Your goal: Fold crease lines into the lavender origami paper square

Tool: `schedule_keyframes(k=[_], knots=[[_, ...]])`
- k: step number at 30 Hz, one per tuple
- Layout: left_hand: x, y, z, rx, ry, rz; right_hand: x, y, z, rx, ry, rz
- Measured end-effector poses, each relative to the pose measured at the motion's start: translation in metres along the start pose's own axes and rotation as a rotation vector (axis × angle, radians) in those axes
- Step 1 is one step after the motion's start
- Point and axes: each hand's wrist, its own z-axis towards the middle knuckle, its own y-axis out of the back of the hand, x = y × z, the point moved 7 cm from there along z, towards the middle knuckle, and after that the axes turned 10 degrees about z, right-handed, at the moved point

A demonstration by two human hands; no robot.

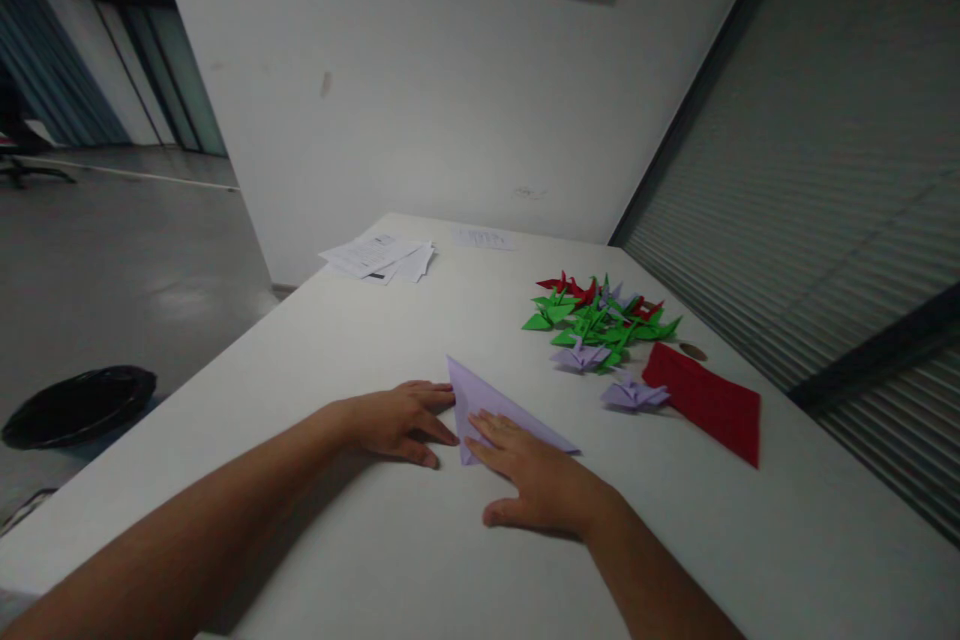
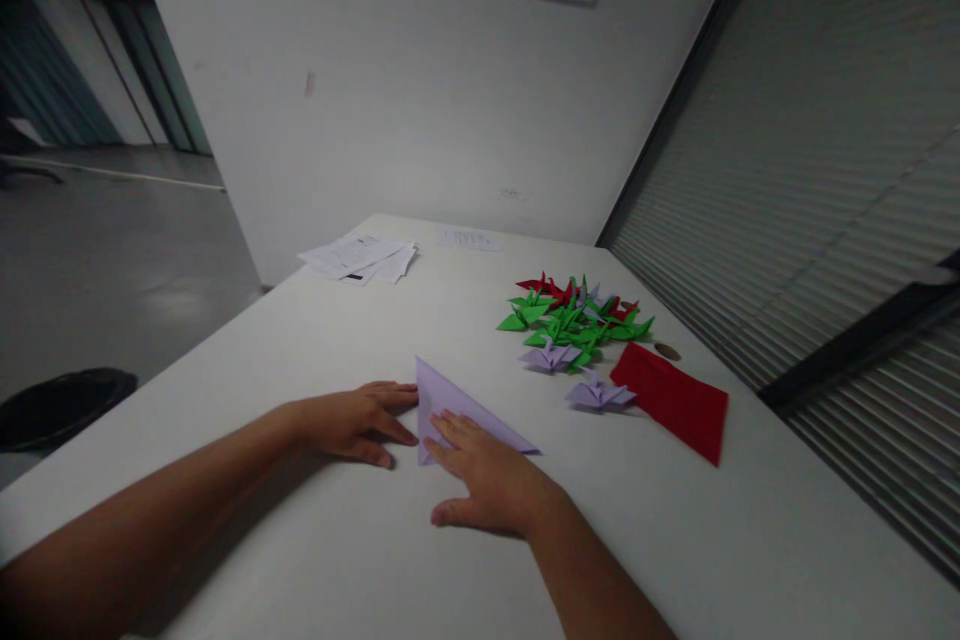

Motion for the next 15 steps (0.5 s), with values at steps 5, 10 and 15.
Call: schedule_keyframes(k=[5, 10, 15], knots=[[-0.0017, 0.0023, 0.0004, -0.010, -0.005, 0.005, 0.0022, -0.0009, 0.0001, 0.019, -0.003, 0.018], [-0.0012, 0.0028, 0.0002, -0.031, -0.011, 0.008, 0.0023, -0.0027, 0.0008, 0.025, -0.015, 0.003], [-0.0017, 0.0039, 0.0004, -0.044, -0.010, 0.005, 0.0030, -0.0045, 0.0005, 0.021, -0.007, 0.017]])
